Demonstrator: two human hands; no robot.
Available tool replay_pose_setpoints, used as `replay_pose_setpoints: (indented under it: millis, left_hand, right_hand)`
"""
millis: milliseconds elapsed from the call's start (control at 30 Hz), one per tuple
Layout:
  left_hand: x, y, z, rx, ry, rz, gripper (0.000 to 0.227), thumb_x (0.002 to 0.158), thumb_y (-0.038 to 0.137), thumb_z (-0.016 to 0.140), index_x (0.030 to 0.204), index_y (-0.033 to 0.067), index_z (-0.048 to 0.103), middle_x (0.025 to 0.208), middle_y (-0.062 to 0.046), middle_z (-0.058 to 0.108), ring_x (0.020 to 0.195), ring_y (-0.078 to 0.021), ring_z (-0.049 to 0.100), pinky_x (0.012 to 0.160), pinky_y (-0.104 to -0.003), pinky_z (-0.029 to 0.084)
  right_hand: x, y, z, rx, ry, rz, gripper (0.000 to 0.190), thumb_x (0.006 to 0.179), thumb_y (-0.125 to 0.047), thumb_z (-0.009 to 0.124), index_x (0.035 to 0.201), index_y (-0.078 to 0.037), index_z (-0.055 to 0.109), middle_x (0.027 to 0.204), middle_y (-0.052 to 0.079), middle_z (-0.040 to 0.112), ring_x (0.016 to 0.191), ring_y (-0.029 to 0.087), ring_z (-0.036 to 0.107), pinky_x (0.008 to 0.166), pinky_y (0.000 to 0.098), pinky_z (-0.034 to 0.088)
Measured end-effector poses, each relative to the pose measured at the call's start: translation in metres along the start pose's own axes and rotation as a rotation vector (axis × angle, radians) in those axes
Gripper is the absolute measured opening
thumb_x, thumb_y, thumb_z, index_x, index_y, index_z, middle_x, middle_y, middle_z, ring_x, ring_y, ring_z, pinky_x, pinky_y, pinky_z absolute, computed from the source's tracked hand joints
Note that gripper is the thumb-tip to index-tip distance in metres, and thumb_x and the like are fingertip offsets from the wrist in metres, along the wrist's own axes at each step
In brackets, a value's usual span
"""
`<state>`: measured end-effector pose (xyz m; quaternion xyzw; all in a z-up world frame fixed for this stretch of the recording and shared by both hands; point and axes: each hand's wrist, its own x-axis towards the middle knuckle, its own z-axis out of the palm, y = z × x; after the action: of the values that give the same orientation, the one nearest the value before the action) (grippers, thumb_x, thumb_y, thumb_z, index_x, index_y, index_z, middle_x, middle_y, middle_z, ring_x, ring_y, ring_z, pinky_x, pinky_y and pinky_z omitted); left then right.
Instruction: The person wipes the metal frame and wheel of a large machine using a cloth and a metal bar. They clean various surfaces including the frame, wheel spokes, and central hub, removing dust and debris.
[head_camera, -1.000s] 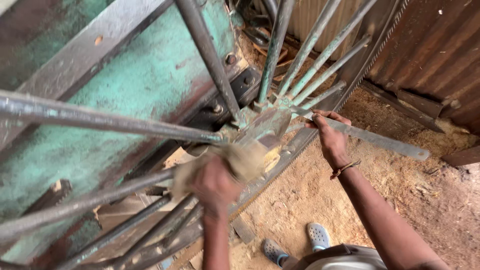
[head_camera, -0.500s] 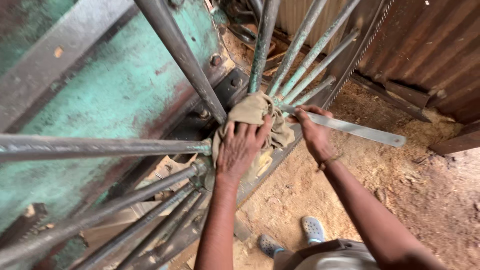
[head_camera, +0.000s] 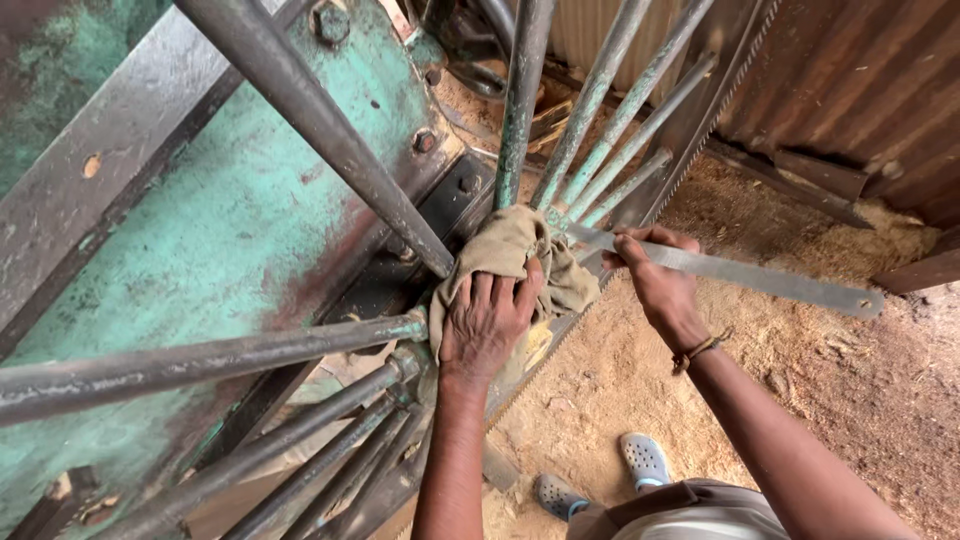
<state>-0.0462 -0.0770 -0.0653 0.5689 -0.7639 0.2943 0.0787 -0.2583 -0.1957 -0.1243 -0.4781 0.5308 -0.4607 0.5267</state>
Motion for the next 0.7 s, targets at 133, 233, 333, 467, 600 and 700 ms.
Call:
replay_pose_setpoints:
  millis: [133, 233, 333, 467, 600, 700]
  left_hand:
    - [-0.005, -0.003, 0.01, -0.013, -0.039, 0.03, 0.043, 0.096, 0.017, 0.067, 0.138, 0.0097, 0.058, 0.106, -0.009, 0.061, 0.096, -0.0225, 0.059, 0.084, -0.038, 0.05]
    - [-0.005, -0.001, 0.014, 0.037, 0.135, 0.032, 0.043, 0.093, 0.019, 0.067, 0.134, 0.0105, 0.058, 0.112, -0.011, 0.063, 0.104, -0.0239, 0.06, 0.093, -0.04, 0.052]
    - [-0.002, 0.003, 0.005, -0.036, 0.039, 0.002, 0.045, 0.094, 0.017, 0.069, 0.138, 0.0093, 0.06, 0.111, -0.009, 0.063, 0.1, -0.0218, 0.059, 0.088, -0.036, 0.052]
    - [-0.006, 0.0, -0.001, -0.082, 0.009, 0.009, 0.045, 0.092, 0.016, 0.068, 0.136, 0.0074, 0.061, 0.11, -0.009, 0.063, 0.1, -0.0238, 0.061, 0.088, -0.038, 0.053]
    - [0.002, -0.001, -0.007, -0.038, 0.097, 0.009, 0.042, 0.093, 0.016, 0.067, 0.134, 0.0076, 0.061, 0.113, -0.009, 0.063, 0.102, -0.0234, 0.061, 0.092, -0.037, 0.052]
    - [0.002, -0.005, -0.008, -0.041, 0.161, 0.02, 0.037, 0.094, 0.017, 0.067, 0.13, 0.0078, 0.063, 0.112, -0.008, 0.063, 0.103, -0.024, 0.061, 0.092, -0.037, 0.052]
  right_hand:
    - [0.009, 0.01, 0.011, 0.009, -0.022, 0.029, 0.016, 0.094, -0.008, 0.069, 0.105, 0.003, 0.073, 0.096, 0.021, 0.079, 0.074, 0.021, 0.079, 0.049, 0.0254, 0.056]
    - [0.005, 0.014, 0.001, -0.005, -0.077, -0.093, 0.016, 0.096, -0.01, 0.072, 0.101, 0.006, 0.072, 0.095, 0.021, 0.079, 0.078, 0.021, 0.08, 0.056, 0.0258, 0.061]
    - [0.004, 0.005, -0.001, 0.008, -0.044, -0.068, 0.016, 0.095, -0.01, 0.071, 0.103, 0.003, 0.072, 0.095, 0.021, 0.078, 0.077, 0.022, 0.08, 0.062, 0.0255, 0.066]
    - [0.009, 0.0, 0.019, -0.039, -0.056, 0.026, 0.015, 0.094, -0.007, 0.067, 0.106, 0.0, 0.072, 0.097, 0.021, 0.079, 0.078, 0.023, 0.08, 0.058, 0.0274, 0.06]
    - [-0.001, -0.002, 0.005, -0.05, -0.052, -0.037, 0.018, 0.096, -0.013, 0.07, 0.106, 0.002, 0.07, 0.098, 0.022, 0.078, 0.082, 0.024, 0.08, 0.063, 0.0294, 0.064]
    - [0.0, 0.007, 0.006, -0.003, -0.071, -0.115, 0.02, 0.093, -0.01, 0.069, 0.106, 0.004, 0.072, 0.099, 0.022, 0.078, 0.082, 0.026, 0.081, 0.068, 0.0304, 0.067]
